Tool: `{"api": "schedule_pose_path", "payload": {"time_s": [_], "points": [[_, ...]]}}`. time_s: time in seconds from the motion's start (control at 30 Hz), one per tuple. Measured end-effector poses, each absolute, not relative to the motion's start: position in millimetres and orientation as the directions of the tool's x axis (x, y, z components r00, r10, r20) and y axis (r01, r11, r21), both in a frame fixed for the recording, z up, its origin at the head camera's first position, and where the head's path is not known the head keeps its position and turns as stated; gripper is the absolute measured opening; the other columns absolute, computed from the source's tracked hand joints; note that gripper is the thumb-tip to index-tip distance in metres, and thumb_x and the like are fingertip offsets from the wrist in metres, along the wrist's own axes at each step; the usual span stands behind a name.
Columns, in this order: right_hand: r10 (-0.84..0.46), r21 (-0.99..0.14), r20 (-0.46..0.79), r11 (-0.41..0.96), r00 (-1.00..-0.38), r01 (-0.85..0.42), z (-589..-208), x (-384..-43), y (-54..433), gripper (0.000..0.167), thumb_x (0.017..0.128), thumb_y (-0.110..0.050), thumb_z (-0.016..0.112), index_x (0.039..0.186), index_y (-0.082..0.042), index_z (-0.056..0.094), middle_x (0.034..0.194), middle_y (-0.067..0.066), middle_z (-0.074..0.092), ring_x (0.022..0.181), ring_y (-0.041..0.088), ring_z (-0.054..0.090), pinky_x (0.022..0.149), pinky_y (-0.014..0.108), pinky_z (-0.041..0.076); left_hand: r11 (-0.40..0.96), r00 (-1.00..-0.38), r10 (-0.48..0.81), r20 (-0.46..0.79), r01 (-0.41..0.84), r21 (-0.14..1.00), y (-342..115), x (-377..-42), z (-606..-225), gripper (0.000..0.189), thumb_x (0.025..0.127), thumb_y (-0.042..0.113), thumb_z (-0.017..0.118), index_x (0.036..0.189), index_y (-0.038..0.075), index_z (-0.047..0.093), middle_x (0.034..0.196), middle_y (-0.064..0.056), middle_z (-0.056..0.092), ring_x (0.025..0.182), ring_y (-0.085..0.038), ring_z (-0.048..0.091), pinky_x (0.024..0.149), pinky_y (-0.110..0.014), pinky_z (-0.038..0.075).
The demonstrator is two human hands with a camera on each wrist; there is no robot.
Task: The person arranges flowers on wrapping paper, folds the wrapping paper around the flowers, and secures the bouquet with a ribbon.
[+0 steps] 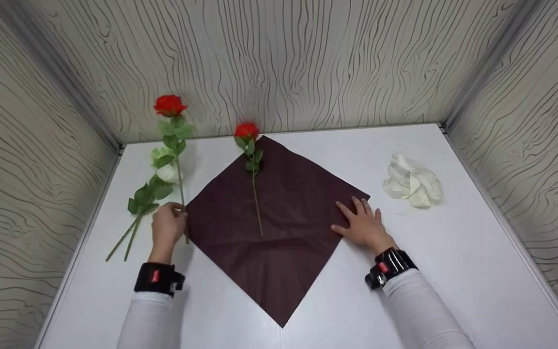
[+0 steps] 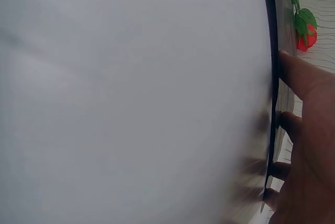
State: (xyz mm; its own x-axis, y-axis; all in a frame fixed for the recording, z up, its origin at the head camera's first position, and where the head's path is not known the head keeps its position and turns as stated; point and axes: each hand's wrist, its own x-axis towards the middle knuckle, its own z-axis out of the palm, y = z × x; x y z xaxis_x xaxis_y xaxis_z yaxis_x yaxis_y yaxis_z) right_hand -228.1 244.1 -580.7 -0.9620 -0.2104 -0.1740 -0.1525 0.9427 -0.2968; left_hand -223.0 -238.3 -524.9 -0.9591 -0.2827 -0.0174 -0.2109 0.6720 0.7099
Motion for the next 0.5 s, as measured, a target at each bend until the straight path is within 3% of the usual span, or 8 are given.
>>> {"api": "schedule_pose_path", "payload": {"time_s": [0.5], "points": [[-0.209,-0.285,-0.166,0.946,-0.964,-0.156,-581.3,-227.4,243.7,0.074,0.094,-0.058,0.054,0.154,-0.02,0.034,0.157,0.025,0.017,0.143,0.049,0.009,0.105,0.074,0.009,0.628,-0.996,0.011,0.089,0.076,0.775,-102.1,-234.0,-541.6,0.019,0.09,0.003,0.067,0.109,-0.001,0.068,0.089,-0.009,0.068,0.072,-0.02,0.064,0.064,-0.036,0.053]]}}
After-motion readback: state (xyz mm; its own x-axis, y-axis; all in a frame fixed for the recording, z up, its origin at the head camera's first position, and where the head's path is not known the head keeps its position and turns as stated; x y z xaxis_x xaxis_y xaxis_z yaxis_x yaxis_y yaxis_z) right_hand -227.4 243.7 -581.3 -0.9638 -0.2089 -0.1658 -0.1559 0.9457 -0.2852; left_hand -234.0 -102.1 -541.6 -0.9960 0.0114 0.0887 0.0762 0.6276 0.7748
